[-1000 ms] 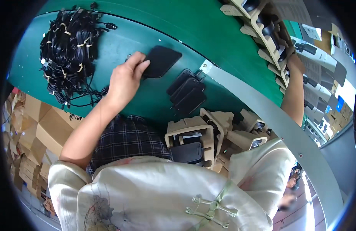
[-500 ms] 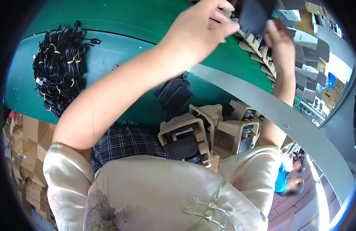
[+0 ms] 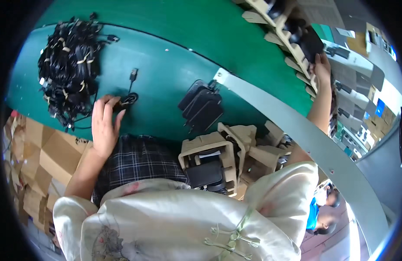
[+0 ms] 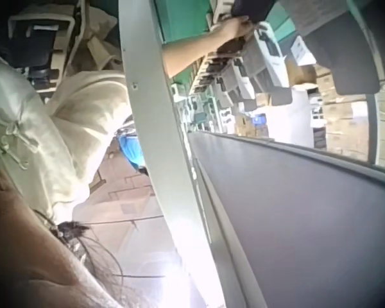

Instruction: Packaging electronic devices, manuals, and accessories into shipping boxes on an assembly line.

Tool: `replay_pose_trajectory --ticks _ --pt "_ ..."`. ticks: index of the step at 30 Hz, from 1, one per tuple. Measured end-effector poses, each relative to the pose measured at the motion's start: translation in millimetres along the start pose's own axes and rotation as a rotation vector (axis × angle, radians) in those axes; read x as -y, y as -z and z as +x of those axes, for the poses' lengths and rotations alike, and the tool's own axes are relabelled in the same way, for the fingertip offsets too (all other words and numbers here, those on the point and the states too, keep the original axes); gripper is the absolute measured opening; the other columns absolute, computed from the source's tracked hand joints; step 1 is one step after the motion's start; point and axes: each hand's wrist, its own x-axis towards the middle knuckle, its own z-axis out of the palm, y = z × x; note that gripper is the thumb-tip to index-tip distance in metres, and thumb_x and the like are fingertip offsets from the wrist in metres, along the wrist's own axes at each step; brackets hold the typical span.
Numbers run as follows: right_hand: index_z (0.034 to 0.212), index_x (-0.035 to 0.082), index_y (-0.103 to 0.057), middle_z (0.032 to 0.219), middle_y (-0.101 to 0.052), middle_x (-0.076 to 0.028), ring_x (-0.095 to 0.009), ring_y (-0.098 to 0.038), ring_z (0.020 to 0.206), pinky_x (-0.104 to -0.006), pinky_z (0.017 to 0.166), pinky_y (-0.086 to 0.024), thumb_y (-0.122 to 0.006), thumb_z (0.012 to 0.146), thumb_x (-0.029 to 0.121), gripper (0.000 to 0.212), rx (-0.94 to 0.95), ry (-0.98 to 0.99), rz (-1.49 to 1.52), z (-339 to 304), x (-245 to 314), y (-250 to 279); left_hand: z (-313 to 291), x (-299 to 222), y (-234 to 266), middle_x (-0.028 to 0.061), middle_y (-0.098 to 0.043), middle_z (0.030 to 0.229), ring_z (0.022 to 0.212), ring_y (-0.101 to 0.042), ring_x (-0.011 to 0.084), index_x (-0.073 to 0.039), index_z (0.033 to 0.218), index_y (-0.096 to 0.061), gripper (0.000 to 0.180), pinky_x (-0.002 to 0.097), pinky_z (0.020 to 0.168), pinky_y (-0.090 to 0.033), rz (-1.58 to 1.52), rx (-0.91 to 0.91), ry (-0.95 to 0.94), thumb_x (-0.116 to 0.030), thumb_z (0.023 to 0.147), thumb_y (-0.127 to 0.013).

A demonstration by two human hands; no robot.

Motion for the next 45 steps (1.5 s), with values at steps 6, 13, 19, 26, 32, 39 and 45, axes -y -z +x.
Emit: replay_pose_trajectory --ticks 6,13,19,26,32,39,45 --pt "0.11 0.005 -0.052 0.09 -0.062 -0.019 -0.031 -0.063 0.073 -0.0417 0.063 -0.048 -0.04 0.09 0.031 0.035 -0.127 0.353 -0.789 19.8 -23.8 24.9 -17.5 40.3 -18.1 0.0097 -0.051 0.091 0.088 -0.048 0.0263 -0.007 0.101 -0.054 0.032 0.037 0.081 -0.036 0.407 0.187 0.065 -0.02 0.073 -0.062" --pt "0.11 0.006 -0.052 0.095 -0.06 -0.022 -0.036 -0.059 0.088 -0.0442 0.07 -0.046 -0.039 0.089 0.035 0.038 -0.092 0.282 -1.203 -87.3 65.7 13.2 0.2 22.9 12.1 0.0042 -0.056 0.088 0.089 -0.05 0.0222 -0.007 0.094 -0.057 0.025 0.0374 0.083 -0.034 0.323 0.075 -0.093 -0.018 0.073 -0.063" --pt "0.099 0.003 -0.058 0.087 -0.063 -0.015 -0.028 -0.062 0.075 -0.0344 0.06 -0.046 -0.048 0.088 0.028 0.03 0.121 0.237 -1.009 -145.4 69.4 54.5 36.7 -33.8 53.8 0.0049 -0.059 0.084 0.078 -0.054 0.0193 -0.006 0.088 -0.06 0.015 0.0323 0.077 -0.038 0.254 -0.228 -0.291 -0.016 0.077 -0.061" --pt "0.114 0.003 -0.055 0.095 -0.059 -0.001 -0.003 -0.039 0.066 -0.0157 0.059 -0.034 -0.051 0.089 0.024 0.032 0.405 0.292 0.529 -162.3 138.8 47.9 110.2 -96.8 52.4 0.0039 -0.057 0.061 0.054 -0.051 0.0155 -0.004 0.088 -0.061 0.017 0.0278 0.053 -0.04 -0.51 0.218 -0.157 -0.021 0.084 -0.056" --pt "0.111 0.0 -0.05 0.102 -0.054 -0.006 -0.007 -0.042 0.066 -0.0164 0.061 -0.036 -0.05 0.089 0.018 0.029 0.852 0.39 0.571 -164.0 182.9 5.8 189.9 -174.0 32.9 0.0103 -0.058 0.084 0.069 -0.059 0.0212 0.001 0.097 -0.049 0.021 0.0299 0.065 -0.049 -0.585 0.495 -0.242 -0.019 0.088 -0.052" --pt "0.086 0.002 -0.051 0.068 -0.054 -0.002 -0.01 -0.05 0.056 -0.018 0.054 -0.041 -0.054 0.087 0.014 0.012 0.608 0.292 0.905 -156.3 168.8 -8.9 183.0 -222.6 26.9 0.0074 -0.058 0.074 0.063 -0.056 0.0182 -0.002 0.096 -0.051 0.022 0.0268 0.057 -0.044 -1.592 0.7 0.481 -0.023 0.092 -0.044" --pt "0.108 0.002 -0.05 0.099 -0.055 -0.007 -0.009 -0.047 0.069 -0.0192 0.063 -0.039 -0.051 0.089 0.018 0.025 0.093 1.151 0.03 -148.4 162.9 3.1 180.1 -214.4 -32.9 0.0074 -0.056 0.071 0.059 -0.052 0.0149 -0.002 0.092 -0.053 0.025 0.0268 0.053 -0.041 -0.836 0.4 -0.051 -0.026 0.089 -0.049"
